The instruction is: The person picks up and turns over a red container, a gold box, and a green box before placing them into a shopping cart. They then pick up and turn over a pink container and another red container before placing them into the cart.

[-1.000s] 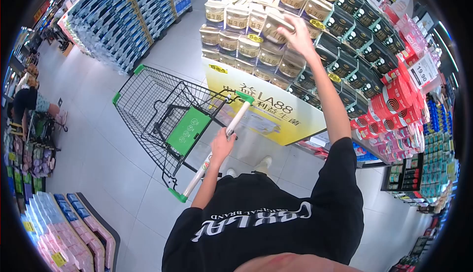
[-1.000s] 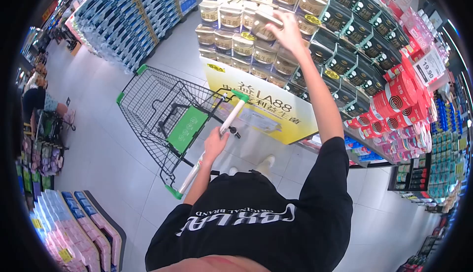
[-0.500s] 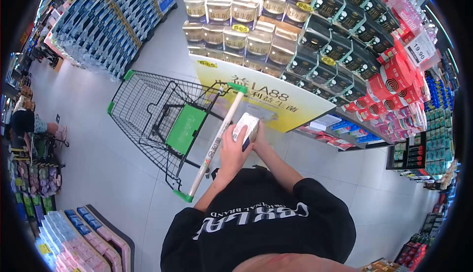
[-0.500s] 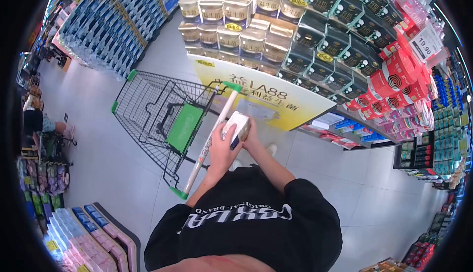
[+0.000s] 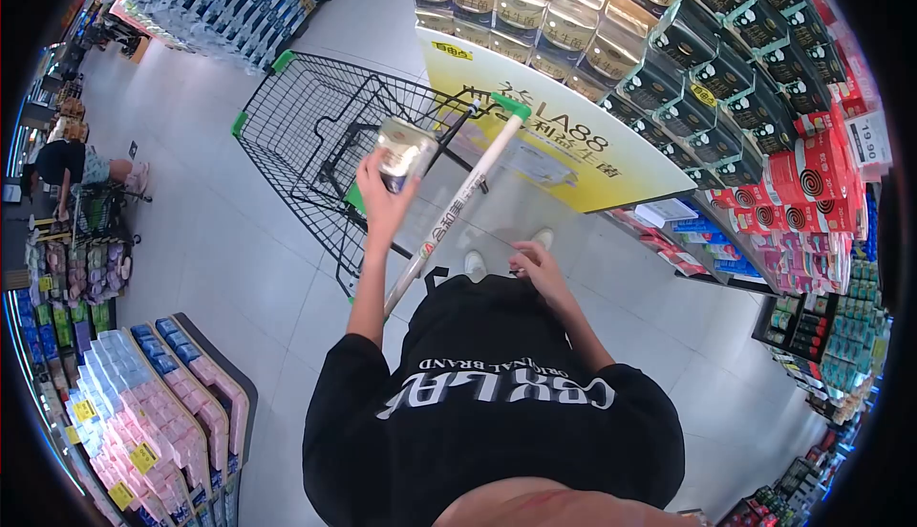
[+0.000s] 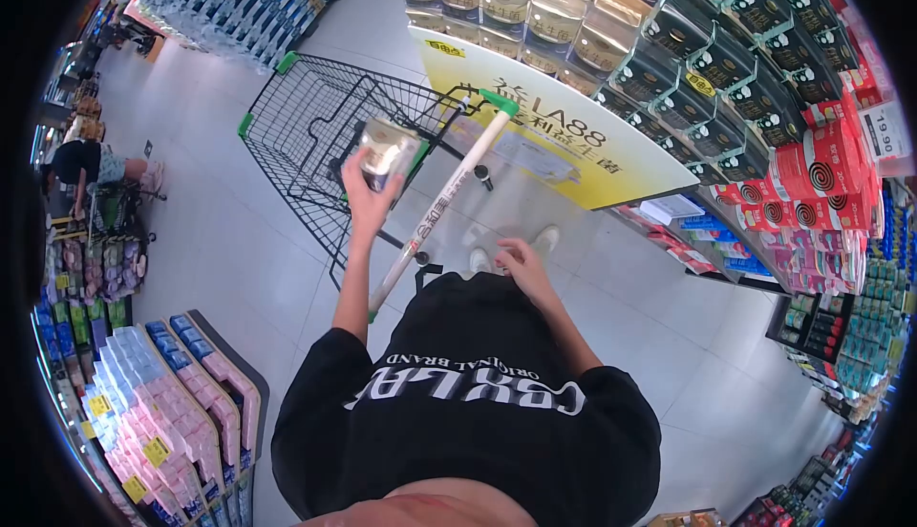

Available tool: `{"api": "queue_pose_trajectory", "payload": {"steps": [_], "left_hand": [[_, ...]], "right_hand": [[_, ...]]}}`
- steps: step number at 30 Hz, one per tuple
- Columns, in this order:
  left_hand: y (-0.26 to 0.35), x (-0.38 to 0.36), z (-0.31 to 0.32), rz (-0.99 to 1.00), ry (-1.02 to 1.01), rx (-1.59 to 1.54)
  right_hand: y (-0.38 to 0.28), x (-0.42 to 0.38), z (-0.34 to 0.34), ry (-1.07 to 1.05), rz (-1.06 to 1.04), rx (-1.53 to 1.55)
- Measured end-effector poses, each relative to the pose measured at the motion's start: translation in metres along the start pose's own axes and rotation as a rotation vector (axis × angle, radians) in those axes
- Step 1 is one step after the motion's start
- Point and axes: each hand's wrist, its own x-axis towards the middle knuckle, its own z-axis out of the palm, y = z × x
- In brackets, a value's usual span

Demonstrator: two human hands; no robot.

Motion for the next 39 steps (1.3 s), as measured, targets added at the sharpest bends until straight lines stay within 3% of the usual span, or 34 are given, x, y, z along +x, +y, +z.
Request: {"api": "queue_pose_trajectory", "payload": {"steps": [3, 5, 7, 9, 13, 16, 19, 21, 23, 25, 27, 29, 33, 35, 37, 39], "left_hand": [[-0.096, 0.029, 0.039, -0.068, -0.025, 0.181], [-0.205, 0.015, 0.083, -0.178, -0.261, 0.336], [-0.216, 0.003, 0.089, -0.482, -0.41, 0.294], [-0.232, -0.002, 0.103, -0.508, -0.43, 0.211], [-0.228, 0.0, 0.113, -0.389, -0.432, 0.145], [-0.158, 0.008, 0.087, -0.377, -0.274, 0.09], [-0.082, -0.005, 0.065, -0.328, -0.287, -0.164], [-0.073, -0.032, 0.075, -0.168, -0.321, -0.024], [-0.044, -0.048, 0.068, -0.138, -0.317, 0.228], [-0.043, -0.048, 0.068, -0.12, -0.342, 0.304], [-0.046, -0.053, 0.073, -0.117, -0.34, 0.34], [-0.056, -0.051, 0.076, -0.1, -0.317, 0.344], [-0.057, -0.048, 0.075, -0.12, -0.309, 0.313], [-0.053, -0.049, 0.068, -0.148, -0.338, 0.268], [-0.055, -0.044, 0.071, -0.148, -0.322, 0.278], [-0.056, -0.047, 0.073, -0.17, -0.315, 0.278]], "right_hand": [[0.016, -0.005, -0.009, 0.035, 0.028, -0.035], [0.017, -0.009, -0.012, 0.044, 0.047, -0.069], [0.014, -0.021, -0.014, 0.057, -0.022, -0.214], [0.003, -0.028, -0.023, 0.085, -0.064, -0.335], [-0.017, -0.05, -0.055, 0.226, -0.152, -0.566], [-0.048, -0.037, -0.104, 0.334, -0.264, -0.753], [-0.126, -0.006, -0.157, 0.452, -0.386, -0.817], [-0.19, 0.023, -0.185, 0.584, -0.72, -0.98], [-0.257, 0.052, -0.205, 0.713, -0.739, -0.81], [-0.325, 0.07, -0.216, 0.876, -0.984, -1.066], [-0.361, 0.102, -0.238, 0.961, -1.046, -1.306], [-0.371, 0.135, -0.266, 0.914, -0.645, -1.416], [-0.399, 0.129, -0.25, 0.792, -0.333, -1.379], [-0.398, 0.125, -0.246, 0.844, -0.506, -1.312], [-0.4, 0.113, -0.232, 0.965, -0.836, -1.159], [-0.4, 0.083, -0.203, 0.996, -0.935, -0.964]]}}
